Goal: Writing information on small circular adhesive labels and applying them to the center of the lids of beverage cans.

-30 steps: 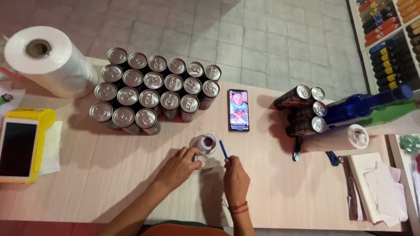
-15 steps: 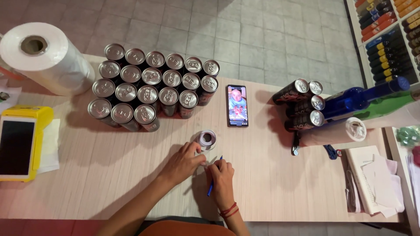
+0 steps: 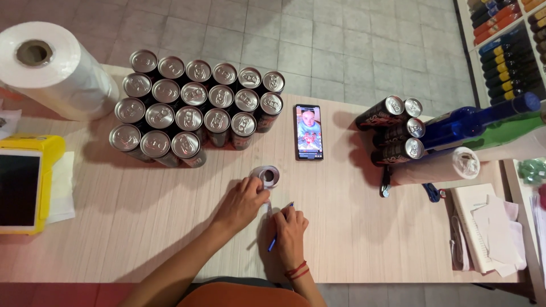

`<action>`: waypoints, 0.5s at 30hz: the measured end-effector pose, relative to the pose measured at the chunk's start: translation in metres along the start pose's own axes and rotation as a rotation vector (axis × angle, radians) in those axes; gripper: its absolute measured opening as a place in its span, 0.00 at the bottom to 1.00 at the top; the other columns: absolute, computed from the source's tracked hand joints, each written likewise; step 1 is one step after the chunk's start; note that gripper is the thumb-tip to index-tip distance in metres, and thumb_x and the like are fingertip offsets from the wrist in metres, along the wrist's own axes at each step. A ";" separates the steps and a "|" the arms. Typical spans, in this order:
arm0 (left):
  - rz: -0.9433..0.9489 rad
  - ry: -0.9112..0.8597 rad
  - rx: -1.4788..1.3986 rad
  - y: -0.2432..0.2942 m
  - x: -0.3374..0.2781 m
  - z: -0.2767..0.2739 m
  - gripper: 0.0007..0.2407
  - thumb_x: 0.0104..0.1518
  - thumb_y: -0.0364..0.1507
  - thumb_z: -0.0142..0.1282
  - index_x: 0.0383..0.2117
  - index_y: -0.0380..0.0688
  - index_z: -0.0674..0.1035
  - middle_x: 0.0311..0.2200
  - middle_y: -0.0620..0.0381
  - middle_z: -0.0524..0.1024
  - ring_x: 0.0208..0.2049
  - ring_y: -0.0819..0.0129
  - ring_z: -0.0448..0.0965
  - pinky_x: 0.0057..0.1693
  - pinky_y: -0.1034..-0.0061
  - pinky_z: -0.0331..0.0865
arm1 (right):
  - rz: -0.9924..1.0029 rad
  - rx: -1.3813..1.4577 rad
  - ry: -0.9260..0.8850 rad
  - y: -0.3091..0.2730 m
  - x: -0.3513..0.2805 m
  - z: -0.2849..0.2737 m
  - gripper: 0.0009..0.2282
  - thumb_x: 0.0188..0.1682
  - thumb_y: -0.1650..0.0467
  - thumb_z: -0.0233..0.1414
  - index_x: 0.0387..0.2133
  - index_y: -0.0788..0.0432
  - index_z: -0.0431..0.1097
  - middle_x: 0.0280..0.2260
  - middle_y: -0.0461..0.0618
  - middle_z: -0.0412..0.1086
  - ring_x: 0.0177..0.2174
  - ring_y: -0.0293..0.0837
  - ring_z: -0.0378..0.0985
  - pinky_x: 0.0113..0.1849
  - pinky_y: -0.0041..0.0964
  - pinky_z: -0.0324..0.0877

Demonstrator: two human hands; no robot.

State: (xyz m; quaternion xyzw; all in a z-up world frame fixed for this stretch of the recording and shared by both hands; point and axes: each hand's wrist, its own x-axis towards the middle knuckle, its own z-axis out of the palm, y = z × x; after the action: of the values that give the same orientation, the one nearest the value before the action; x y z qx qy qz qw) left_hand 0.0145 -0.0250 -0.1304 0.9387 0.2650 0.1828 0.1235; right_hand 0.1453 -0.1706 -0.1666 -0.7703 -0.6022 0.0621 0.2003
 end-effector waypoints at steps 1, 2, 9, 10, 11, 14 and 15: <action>0.001 -0.003 -0.002 -0.001 0.001 -0.001 0.03 0.58 0.26 0.60 0.29 0.42 0.77 0.34 0.54 0.67 0.35 0.55 0.69 0.30 0.64 0.69 | 0.003 0.000 -0.002 0.001 -0.001 0.000 0.07 0.55 0.74 0.41 0.32 0.52 0.67 0.37 0.49 0.61 0.32 0.49 0.58 0.35 0.46 0.52; -0.009 -0.004 0.001 -0.002 0.002 -0.003 0.03 0.58 0.26 0.60 0.29 0.43 0.77 0.34 0.54 0.67 0.34 0.56 0.69 0.30 0.65 0.69 | 0.020 0.014 -0.015 0.001 -0.001 0.000 0.08 0.56 0.73 0.40 0.32 0.52 0.67 0.37 0.48 0.61 0.32 0.48 0.58 0.35 0.46 0.52; -0.012 0.068 0.051 -0.006 0.006 -0.001 0.02 0.57 0.25 0.59 0.29 0.46 0.78 0.34 0.54 0.67 0.34 0.56 0.70 0.27 0.66 0.68 | 0.033 0.005 -0.021 -0.001 -0.003 -0.007 0.08 0.54 0.75 0.42 0.28 0.51 0.65 0.34 0.45 0.60 0.31 0.47 0.57 0.34 0.44 0.50; -0.013 0.068 0.049 -0.006 0.007 -0.001 0.02 0.57 0.25 0.59 0.29 0.46 0.78 0.34 0.54 0.67 0.34 0.56 0.70 0.27 0.66 0.68 | 0.034 0.004 -0.023 0.000 -0.003 -0.009 0.08 0.54 0.75 0.42 0.28 0.51 0.65 0.34 0.45 0.60 0.31 0.47 0.57 0.34 0.44 0.50; -0.024 0.061 0.075 -0.007 0.008 -0.002 0.01 0.57 0.24 0.58 0.30 0.47 0.79 0.34 0.54 0.67 0.34 0.56 0.70 0.27 0.66 0.69 | 0.043 0.023 -0.026 0.000 -0.003 -0.010 0.09 0.55 0.73 0.40 0.28 0.51 0.65 0.34 0.45 0.60 0.31 0.46 0.57 0.34 0.44 0.49; -0.061 0.075 0.082 -0.013 0.011 0.004 0.02 0.56 0.23 0.58 0.31 0.47 0.80 0.35 0.53 0.68 0.35 0.56 0.70 0.28 0.65 0.72 | 0.059 0.030 -0.032 0.005 -0.007 -0.009 0.11 0.57 0.72 0.37 0.28 0.51 0.65 0.34 0.44 0.60 0.31 0.46 0.56 0.34 0.44 0.49; -0.084 0.096 0.063 -0.016 0.013 0.008 0.03 0.56 0.22 0.59 0.31 0.47 0.81 0.36 0.53 0.68 0.35 0.55 0.70 0.28 0.64 0.73 | 0.069 0.020 -0.032 0.007 -0.009 -0.008 0.11 0.57 0.72 0.36 0.27 0.51 0.65 0.34 0.44 0.60 0.31 0.46 0.56 0.34 0.43 0.49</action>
State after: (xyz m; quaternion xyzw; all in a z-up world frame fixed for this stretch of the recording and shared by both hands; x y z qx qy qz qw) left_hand 0.0205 -0.0062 -0.1392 0.9203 0.3156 0.2138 0.0885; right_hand 0.1519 -0.1824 -0.1632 -0.7875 -0.5778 0.0872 0.1960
